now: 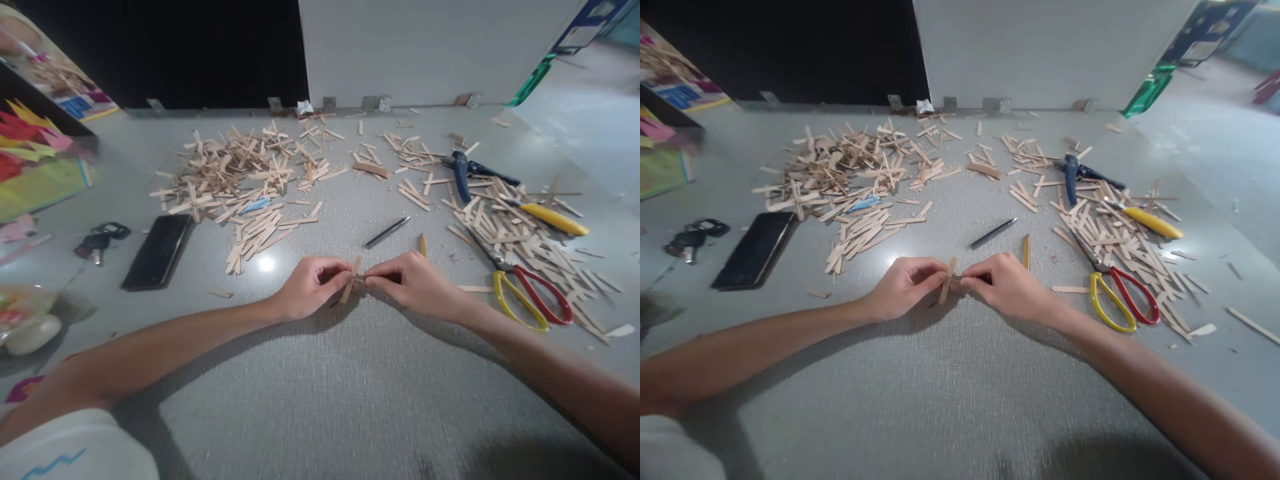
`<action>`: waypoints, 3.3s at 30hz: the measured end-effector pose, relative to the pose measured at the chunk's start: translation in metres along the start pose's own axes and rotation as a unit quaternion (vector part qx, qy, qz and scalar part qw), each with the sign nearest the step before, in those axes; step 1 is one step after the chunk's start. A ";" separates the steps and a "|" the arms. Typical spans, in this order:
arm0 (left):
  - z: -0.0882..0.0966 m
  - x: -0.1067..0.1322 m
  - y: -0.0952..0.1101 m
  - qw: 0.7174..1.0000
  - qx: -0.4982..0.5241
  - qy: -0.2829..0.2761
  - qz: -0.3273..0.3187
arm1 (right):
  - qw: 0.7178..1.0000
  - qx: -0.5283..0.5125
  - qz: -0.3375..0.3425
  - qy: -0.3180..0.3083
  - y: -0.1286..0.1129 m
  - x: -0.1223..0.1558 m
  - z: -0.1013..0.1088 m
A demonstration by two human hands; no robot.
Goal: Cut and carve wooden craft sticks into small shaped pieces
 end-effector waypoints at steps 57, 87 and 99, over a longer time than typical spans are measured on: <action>-0.009 0.047 0.057 0.995 0.063 -0.056 0.053 | 0.975 -0.141 -0.005 0.171 -0.059 0.021 0.018; 0.000 0.049 0.068 0.994 0.071 -0.023 0.074 | 0.972 0.134 0.049 0.186 -0.080 0.041 0.034; 0.001 0.054 0.073 0.999 0.017 0.023 0.028 | 0.983 0.105 0.005 0.153 -0.077 0.038 0.030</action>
Point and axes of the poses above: each hand's wrist, its own x-axis away from the middle knuckle, its own z-axis out of the back of the hand, y = z × x, the point moved 6 cm from there along -x, towards the middle knuckle, and after that the axes turned 12 degrees about z, right-handed, at the moved point
